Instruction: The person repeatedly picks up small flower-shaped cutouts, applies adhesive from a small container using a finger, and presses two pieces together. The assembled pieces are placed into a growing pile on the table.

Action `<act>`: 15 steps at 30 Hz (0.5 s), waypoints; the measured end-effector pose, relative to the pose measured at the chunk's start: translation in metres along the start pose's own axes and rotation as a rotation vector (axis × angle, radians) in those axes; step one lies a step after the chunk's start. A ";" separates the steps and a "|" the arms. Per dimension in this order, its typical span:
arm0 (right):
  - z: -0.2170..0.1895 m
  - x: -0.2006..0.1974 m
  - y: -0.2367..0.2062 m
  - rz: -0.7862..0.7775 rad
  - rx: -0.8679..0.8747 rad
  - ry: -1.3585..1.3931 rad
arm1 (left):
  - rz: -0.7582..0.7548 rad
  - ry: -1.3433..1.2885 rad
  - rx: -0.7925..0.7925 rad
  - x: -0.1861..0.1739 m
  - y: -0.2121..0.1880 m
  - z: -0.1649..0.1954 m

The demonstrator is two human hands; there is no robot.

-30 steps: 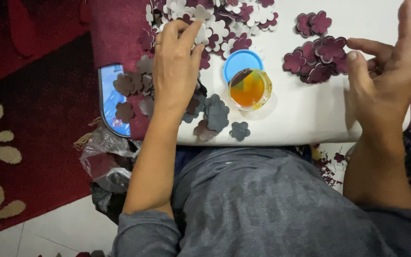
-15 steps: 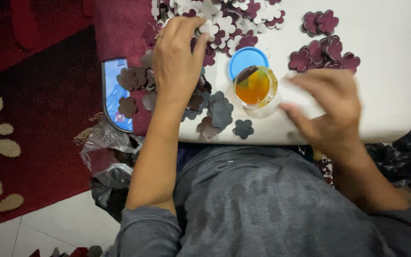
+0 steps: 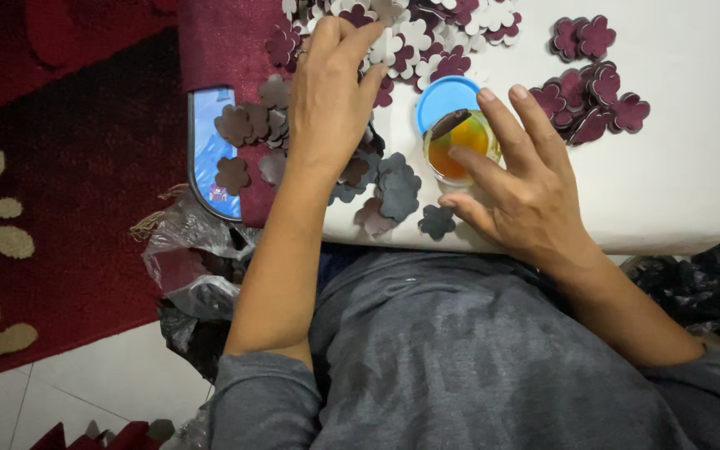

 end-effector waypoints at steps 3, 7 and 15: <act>0.001 -0.010 -0.003 0.070 0.003 0.044 | -0.016 -0.003 0.000 -0.001 -0.002 0.002; -0.003 -0.024 -0.011 0.120 0.014 0.099 | -0.010 0.010 -0.022 -0.003 -0.002 0.004; -0.006 -0.021 -0.014 0.078 0.023 0.117 | 0.043 -0.034 -0.009 -0.005 -0.002 0.012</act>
Point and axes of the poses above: each hand's wrist, its own y-axis towards the middle knuckle, its own x-axis out of the palm, z = x × y, the point moved 9 cm from there along y, towards the middle knuckle, and after that the axes turned 12 degrees about -x, right-handed, at the moved point
